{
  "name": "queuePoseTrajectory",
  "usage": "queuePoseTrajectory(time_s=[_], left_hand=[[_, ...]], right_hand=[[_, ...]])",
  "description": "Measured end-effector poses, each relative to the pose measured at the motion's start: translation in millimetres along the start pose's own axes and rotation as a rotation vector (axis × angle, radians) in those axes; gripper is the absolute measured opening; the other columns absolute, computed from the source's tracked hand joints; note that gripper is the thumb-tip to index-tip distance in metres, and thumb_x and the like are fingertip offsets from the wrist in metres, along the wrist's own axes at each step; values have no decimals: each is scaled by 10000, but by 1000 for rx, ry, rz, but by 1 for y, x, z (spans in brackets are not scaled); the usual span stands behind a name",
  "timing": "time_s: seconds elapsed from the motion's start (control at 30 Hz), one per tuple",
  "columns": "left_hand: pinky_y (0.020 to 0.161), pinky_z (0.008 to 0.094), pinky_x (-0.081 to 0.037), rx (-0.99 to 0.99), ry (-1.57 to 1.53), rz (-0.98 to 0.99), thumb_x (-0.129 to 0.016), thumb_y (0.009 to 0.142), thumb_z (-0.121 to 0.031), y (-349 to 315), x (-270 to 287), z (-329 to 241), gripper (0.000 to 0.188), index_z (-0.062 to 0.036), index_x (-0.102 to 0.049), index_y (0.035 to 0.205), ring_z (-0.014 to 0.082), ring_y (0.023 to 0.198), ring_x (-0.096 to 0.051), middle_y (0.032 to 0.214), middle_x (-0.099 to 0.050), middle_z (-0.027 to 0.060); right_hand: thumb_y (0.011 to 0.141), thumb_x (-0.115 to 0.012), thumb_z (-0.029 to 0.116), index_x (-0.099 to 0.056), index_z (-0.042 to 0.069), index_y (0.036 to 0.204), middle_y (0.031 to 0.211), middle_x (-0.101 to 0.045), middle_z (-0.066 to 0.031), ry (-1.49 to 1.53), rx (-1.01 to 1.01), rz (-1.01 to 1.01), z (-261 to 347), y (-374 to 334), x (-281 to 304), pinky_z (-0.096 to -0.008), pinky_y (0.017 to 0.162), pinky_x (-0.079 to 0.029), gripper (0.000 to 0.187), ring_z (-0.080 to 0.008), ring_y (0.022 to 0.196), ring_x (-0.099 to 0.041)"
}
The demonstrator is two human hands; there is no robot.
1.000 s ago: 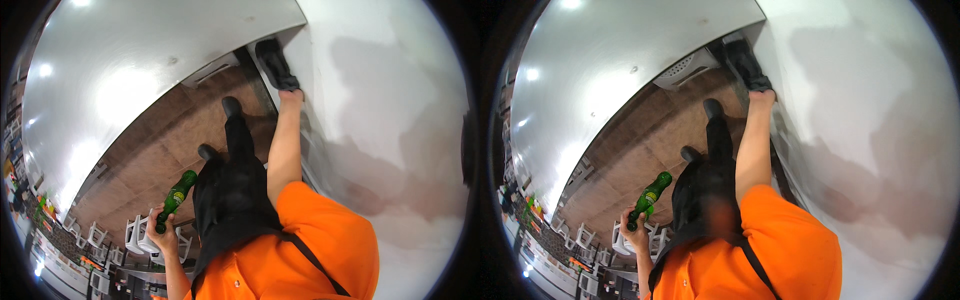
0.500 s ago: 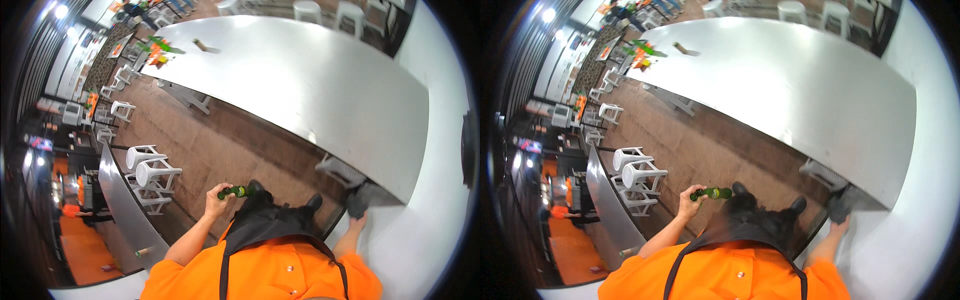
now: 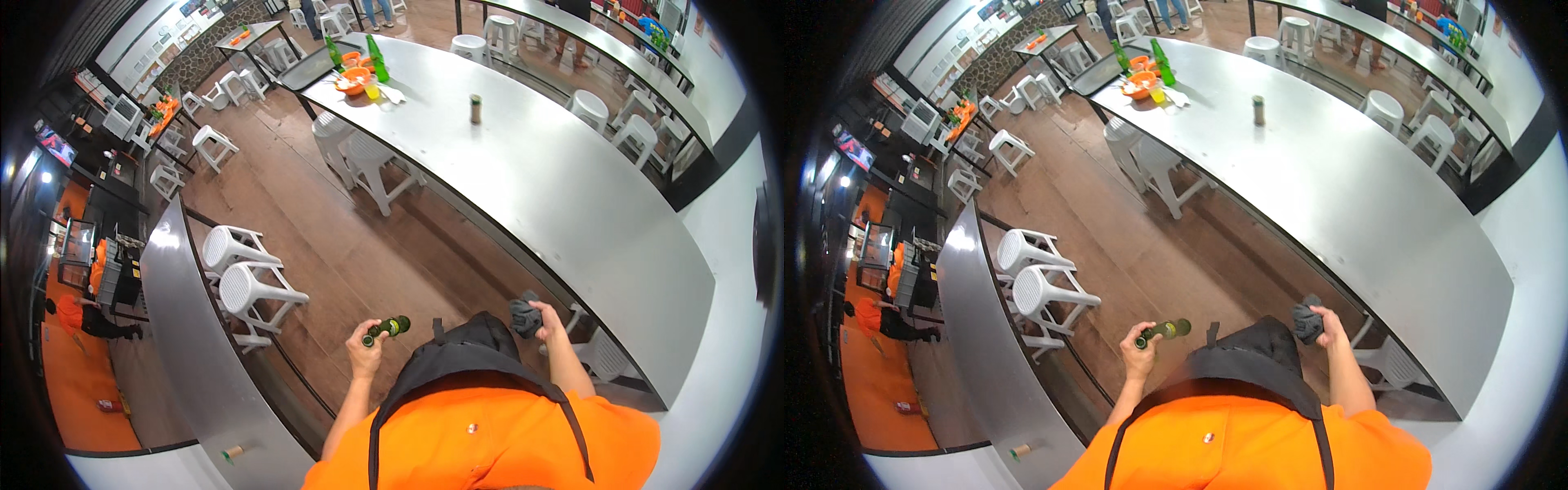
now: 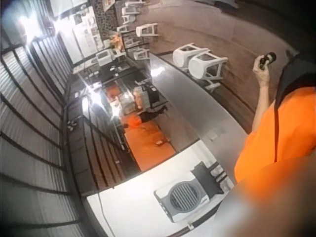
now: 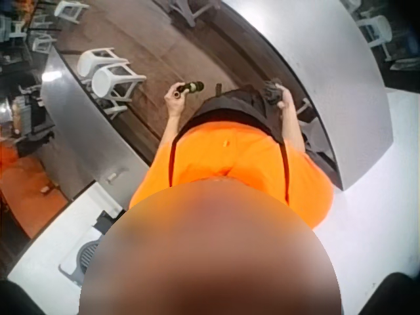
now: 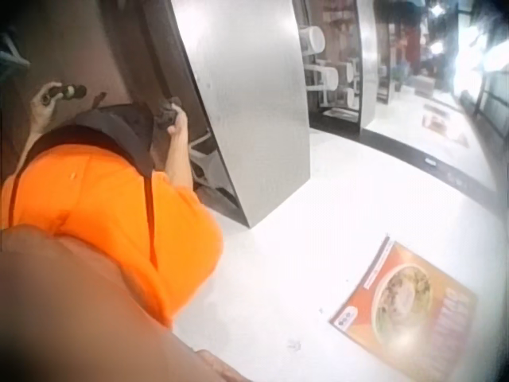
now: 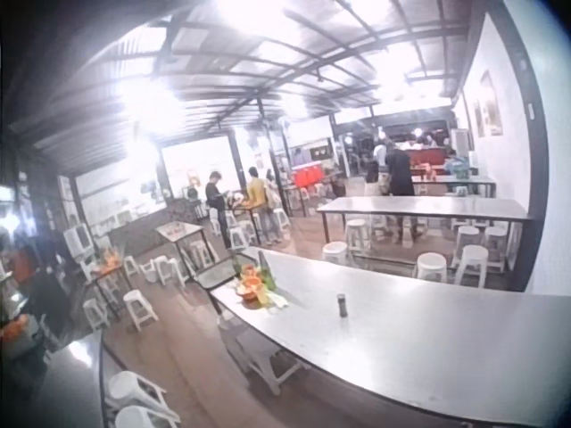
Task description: The person wipes a metal table with a cloth while holding a green bottle, then collects used orange bowls, plates, and green bottles from multiple tables. They move white plastic stools to clear space and continue wiping tables, stacking the collected items onto a service cart.
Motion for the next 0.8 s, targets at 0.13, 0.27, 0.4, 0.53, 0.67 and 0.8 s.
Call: queuePoseTrajectory(time_s=[0.13,0.27,0.4,0.53,0.67,0.8], left_hand=[[841,324,-540,8,-34,-167,-799,760,15,81,40,26,289,-7,-699,1031,217,898,-704,987,-731,123],[845,328,-543,77,25,-322,-791,782,-3,159,91,49,266,-4,-703,1033,205,911,-696,990,-728,114],[872,322,-525,130,17,-374,-775,780,-15,253,135,49,270,-4,-706,1041,205,958,-692,1020,-734,115],[862,325,-534,81,3,-449,-804,817,-83,338,192,55,263,0,-704,1046,218,942,-709,1013,-738,127],[865,332,-531,119,-1,-453,-798,832,-83,449,226,81,265,4,-704,1064,197,945,-695,1020,-740,112],[914,350,-523,-9,-88,-417,-803,822,-32,558,263,139,281,20,-679,1069,239,985,-673,1058,-712,126]], right_hand=[[935,-580,105,-542,8,1254,1170,-669,-170,-130,101,231,37,60,-206,-502,942,-566,335,-314,1050,-689],[943,-601,117,-558,33,1242,1159,-678,-169,-237,38,350,47,158,-360,-482,924,-583,314,-298,1041,-692],[979,-588,231,-565,22,1251,1161,-682,-155,-407,-30,545,52,236,-512,-425,855,-602,344,-280,989,-705],[946,-654,267,-551,26,1270,1125,-683,-121,-565,-35,613,43,299,-663,-379,792,-591,416,-249,935,-703],[976,-637,301,-624,37,1164,1088,-697,-71,-650,42,614,39,366,-791,-352,878,-568,324,-182,965,-694],[987,-628,311,-675,20,1107,1027,-729,-87,-509,92,595,32,396,-890,-337,827,-589,318,-187,892,-718]])
Point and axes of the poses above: each hand's wrist, its own y-axis towards the middle knuckle, its own x-axis out of the back of the hand, z = x × y, the point moved 4 cm from there along y, towards the middle knuckle
